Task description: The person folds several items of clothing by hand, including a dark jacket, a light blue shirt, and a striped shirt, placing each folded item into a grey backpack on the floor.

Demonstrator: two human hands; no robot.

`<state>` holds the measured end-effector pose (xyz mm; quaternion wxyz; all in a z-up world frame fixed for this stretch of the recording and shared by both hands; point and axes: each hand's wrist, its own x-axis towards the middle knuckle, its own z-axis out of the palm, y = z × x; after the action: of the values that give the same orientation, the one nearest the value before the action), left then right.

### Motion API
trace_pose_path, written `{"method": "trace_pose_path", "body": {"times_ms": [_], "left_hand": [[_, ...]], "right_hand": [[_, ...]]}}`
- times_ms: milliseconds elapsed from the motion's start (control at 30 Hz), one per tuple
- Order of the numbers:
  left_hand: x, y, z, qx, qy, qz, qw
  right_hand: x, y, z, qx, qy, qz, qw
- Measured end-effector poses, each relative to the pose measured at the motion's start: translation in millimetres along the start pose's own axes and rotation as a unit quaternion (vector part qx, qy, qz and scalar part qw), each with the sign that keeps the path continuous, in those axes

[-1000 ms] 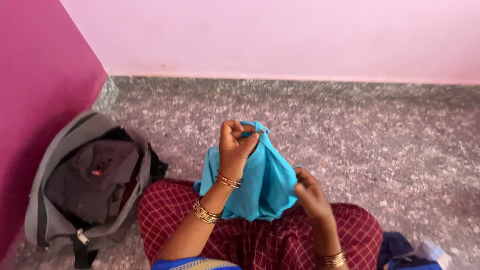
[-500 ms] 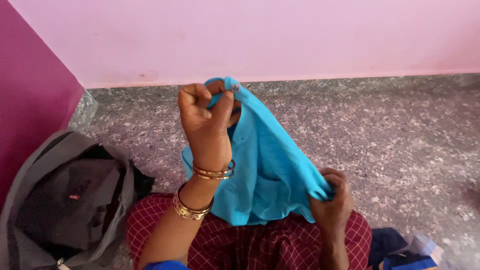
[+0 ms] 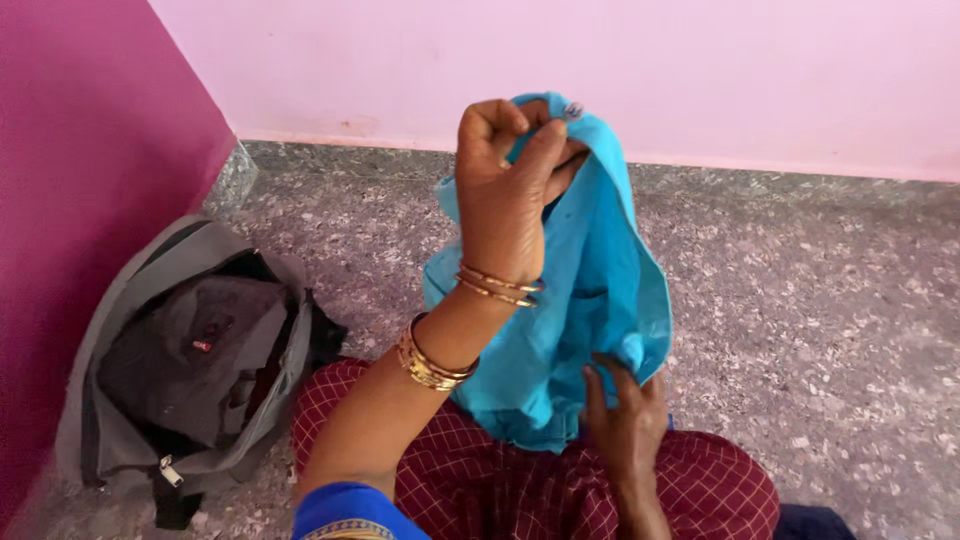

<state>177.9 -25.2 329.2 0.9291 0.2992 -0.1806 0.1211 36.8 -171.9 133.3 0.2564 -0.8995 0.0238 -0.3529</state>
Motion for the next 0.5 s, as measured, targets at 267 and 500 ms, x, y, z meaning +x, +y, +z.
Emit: {"method": "trace_pose_path", "body": {"times_ms": [267, 500], "left_hand": [[-7.6, -14.2, 38.5, -0.027, -0.072, 0.083, 0.994], [-19.2, -6.5, 46.5, -0.069, -0.092, 0.067, 0.991]], "right_hand": [[-9.0, -48.4, 56.7, -0.039, -0.020, -0.049, 0.998], [-7.9, -21.7, 96.6, -0.071, -0.013, -0.016, 0.997]]}}
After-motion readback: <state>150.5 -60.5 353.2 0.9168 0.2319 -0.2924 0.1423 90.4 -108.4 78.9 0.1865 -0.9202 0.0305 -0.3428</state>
